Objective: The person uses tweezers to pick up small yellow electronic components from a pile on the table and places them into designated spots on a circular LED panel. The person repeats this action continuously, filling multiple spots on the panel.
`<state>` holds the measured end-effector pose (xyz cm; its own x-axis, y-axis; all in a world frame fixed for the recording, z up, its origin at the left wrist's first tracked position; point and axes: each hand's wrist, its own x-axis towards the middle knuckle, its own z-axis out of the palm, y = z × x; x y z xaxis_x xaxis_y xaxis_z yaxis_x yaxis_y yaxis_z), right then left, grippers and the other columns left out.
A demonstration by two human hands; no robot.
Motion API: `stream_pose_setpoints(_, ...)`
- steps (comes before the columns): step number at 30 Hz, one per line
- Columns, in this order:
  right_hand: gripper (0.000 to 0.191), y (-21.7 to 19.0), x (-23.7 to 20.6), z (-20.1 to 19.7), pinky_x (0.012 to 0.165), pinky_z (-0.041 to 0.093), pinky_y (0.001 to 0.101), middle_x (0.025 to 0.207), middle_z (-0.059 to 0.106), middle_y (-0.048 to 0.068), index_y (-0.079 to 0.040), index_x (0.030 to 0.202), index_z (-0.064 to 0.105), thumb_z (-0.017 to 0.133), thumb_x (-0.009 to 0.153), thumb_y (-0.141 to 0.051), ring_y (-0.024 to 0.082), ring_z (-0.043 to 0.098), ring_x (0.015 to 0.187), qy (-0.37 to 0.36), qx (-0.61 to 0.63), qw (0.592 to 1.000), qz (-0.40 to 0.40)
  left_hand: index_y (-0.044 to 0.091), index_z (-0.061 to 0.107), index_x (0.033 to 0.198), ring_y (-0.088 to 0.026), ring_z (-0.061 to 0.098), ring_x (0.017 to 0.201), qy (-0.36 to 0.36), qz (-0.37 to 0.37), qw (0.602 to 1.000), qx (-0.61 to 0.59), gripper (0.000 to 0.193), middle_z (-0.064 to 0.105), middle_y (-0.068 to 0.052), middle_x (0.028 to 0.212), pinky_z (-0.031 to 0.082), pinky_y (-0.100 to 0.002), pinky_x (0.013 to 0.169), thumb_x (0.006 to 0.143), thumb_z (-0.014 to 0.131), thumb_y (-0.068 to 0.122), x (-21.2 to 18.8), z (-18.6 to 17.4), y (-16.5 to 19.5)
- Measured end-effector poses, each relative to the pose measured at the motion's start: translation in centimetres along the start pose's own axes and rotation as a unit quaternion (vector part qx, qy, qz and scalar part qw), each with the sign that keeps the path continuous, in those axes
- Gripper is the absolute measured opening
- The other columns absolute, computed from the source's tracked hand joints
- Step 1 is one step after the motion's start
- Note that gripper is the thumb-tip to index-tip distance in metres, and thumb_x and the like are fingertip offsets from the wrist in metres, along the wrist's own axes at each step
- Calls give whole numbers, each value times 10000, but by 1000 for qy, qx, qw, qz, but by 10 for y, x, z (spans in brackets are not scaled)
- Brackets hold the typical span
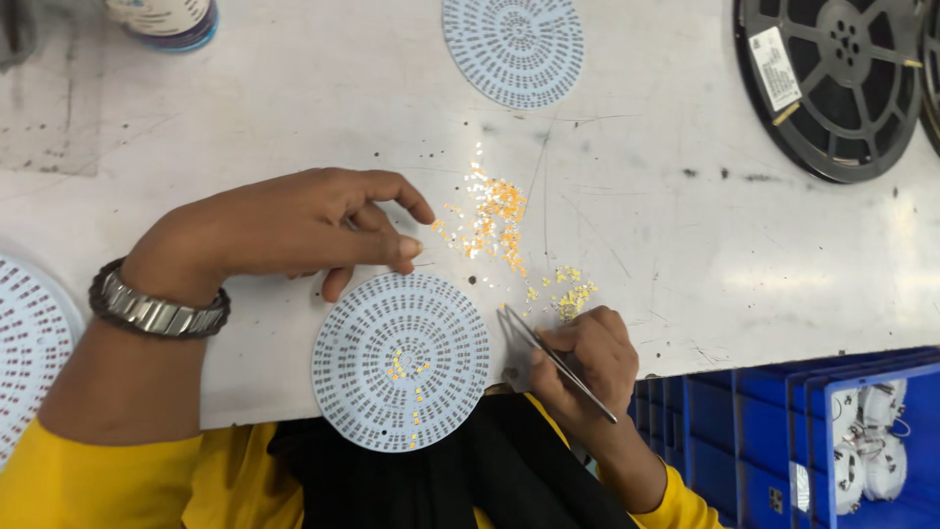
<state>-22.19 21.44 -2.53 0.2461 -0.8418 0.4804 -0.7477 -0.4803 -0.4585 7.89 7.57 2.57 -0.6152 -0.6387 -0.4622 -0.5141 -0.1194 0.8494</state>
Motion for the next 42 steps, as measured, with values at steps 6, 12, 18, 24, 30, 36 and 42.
stream_pose_setpoints(6, 154, -5, 4, -2, 573, 402, 308, 647, 568, 56, -21, 802, 672, 766, 756, -134, 191, 518, 629, 4, 11, 1000, 3, 198, 627, 1305, -127, 584, 356, -2, -8, 1000, -4, 622, 840, -29, 828, 376, -286, 356, 806, 697, 564, 0, 0, 3)
stream_pose_setpoints(12, 140, -4, 6, -3, 566, 419, 296, 678, 616, 48, -29, 820, 676, 769, 772, -123, 171, 537, 634, -7, 11, 1000, -2, 199, 632, 1300, -129, 580, 347, 2, -15, 1000, -3, 628, 841, -35, 819, 371, -287, 357, 801, 703, 575, 2, 1, 2)
stream_pose_setpoints(18, 136, -4, 6, -6, 567, 424, 298, 678, 614, 61, -14, 851, 695, 777, 781, -97, 185, 546, 630, -24, 13, 1000, 6, 196, 625, 1317, -138, 593, 356, 7, -9, 1000, 8, 636, 841, -37, 853, 396, -290, 366, 785, 677, 541, 3, 1, -2)
stream_pose_setpoints(24, 136, -8, 21, 0, 629, 444, 315, 739, 647, 52, -40, 855, 669, 763, 777, -99, 203, 572, 684, -78, 95, 990, -70, 78, 590, 1262, -109, 621, 420, -15, 95, 995, -33, 540, 810, -84, 902, 514, -262, 383, 849, 632, 424, 6, -1, -16)
stream_pose_setpoints(30, 234, -18, 52, 24, 662, 389, 350, 713, 610, 27, -87, 892, 737, 824, 694, -176, 205, 542, 680, -188, 147, 946, -220, 100, 614, 1255, -133, 638, 410, 6, 77, 997, -24, 543, 820, -56, 883, 373, -268, 325, 829, 640, 435, 6, 1, -15)
stream_pose_setpoints(36, 239, -17, 69, 24, 694, 367, 329, 739, 625, -16, -126, 939, 759, 826, 722, -202, 160, 558, 722, -239, 155, 932, -226, 119, 602, 1253, -136, 647, 413, 9, 71, 997, -15, 563, 822, -52, 883, 378, -260, 329, 809, 642, 463, 3, -1, -14)
stream_pose_setpoints(42, 247, -13, 72, 21, 713, 361, 330, 721, 625, -24, -128, 947, 759, 829, 727, -217, 150, 545, 730, -254, 161, 933, -197, 112, 601, 1254, -142, 645, 407, 8, 77, 997, -20, 562, 819, -60, 897, 371, -262, 321, 811, 644, 455, 6, 0, -14)
